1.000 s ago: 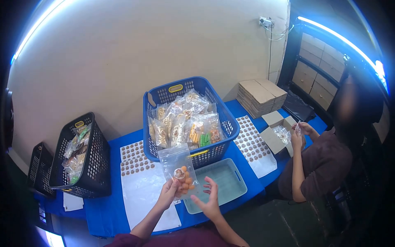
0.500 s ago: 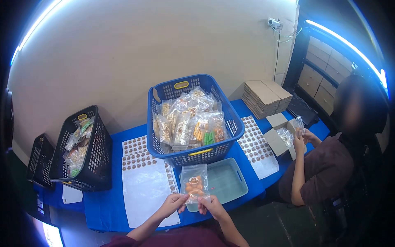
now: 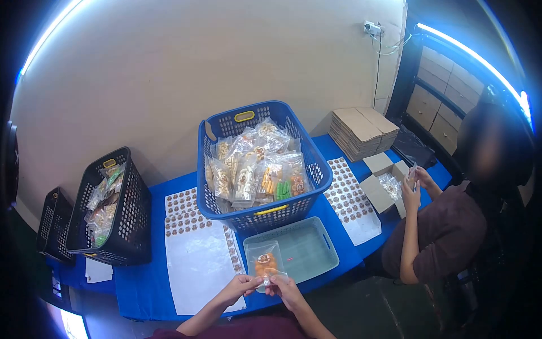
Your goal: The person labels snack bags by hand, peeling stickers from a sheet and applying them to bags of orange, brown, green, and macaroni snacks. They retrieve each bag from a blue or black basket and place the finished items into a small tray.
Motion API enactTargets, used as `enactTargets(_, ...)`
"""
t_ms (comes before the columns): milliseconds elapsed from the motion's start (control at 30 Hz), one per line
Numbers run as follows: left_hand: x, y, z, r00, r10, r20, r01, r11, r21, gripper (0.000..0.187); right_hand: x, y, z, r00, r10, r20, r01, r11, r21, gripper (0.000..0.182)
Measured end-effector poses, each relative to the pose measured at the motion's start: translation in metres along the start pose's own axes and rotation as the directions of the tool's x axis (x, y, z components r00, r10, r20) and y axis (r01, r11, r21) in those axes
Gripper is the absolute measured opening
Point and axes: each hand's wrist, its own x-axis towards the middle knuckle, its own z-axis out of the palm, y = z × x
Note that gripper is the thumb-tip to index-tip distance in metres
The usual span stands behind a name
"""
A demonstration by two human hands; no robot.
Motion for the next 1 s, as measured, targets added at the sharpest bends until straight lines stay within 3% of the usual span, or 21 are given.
enactTargets(133,-0.003,0.001,0.009,0.997,0.073,0.001,-0.073,0.997,0.002,0.035,-0.003,-0.006,0.011,0.993,-0.001,-0.119,0.005,1.0,0.029,0.019)
enactTargets(233,-0.004,-0.002,0.012,0.996,0.085,-0.003,-0.085,0.996,0.025,0.035,0.005,0.004,-0.009,0.998,-0.019,-0.053,0.01,0.985,-0.17,0.017)
enactTargets(300,-0.002,-0.004,0.009,0.998,0.054,0.017,-0.055,0.998,0.024,0.034,0.006,0.008,-0.012,0.995,-0.085,-0.049,0.076,0.984,-0.158,0.016)
enactTargets(400,0.002,-0.009,0.019,0.991,0.07,-0.118,-0.084,0.989,-0.123,0.031,0.006,0.005,-0.006,0.987,-0.155,-0.035,0.149,0.979,-0.138,0.016)
enactTargets(500,0.008,-0.003,0.021,0.963,0.08,-0.258,-0.177,0.908,-0.38,0.03,0.004,0.004,-0.006,0.985,-0.168,0.045,0.173,0.968,-0.183,0.017)
enactTargets(600,0.011,0.003,0.009,0.94,0.268,-0.213,-0.306,0.936,-0.175,0.031,0.001,0.005,-0.004,0.987,-0.143,0.074,0.151,0.98,-0.128,0.017)
enactTargets(633,0.011,0.006,0.003,0.958,0.23,-0.171,-0.242,0.969,-0.056,0.032,-0.001,0.005,-0.003,0.989,-0.131,0.071,0.137,0.987,-0.088,0.016)
enactTargets(733,0.017,0.016,0.013,0.932,0.336,-0.139,-0.343,0.939,-0.036,0.036,-0.003,0.002,-0.005,0.976,-0.194,0.102,0.212,0.956,-0.205,0.014)
enactTargets(900,0.026,0.032,0.037,0.923,0.382,0.05,-0.365,0.908,-0.208,0.051,-0.01,-0.011,-0.009,0.952,-0.301,-0.057,0.298,0.953,-0.061,0.01)
enactTargets(1000,0.032,0.047,0.044,0.873,0.484,0.062,-0.47,0.869,-0.156,0.054,-0.014,-0.011,-0.014,0.927,-0.364,-0.096,0.359,0.931,-0.067,0.009)
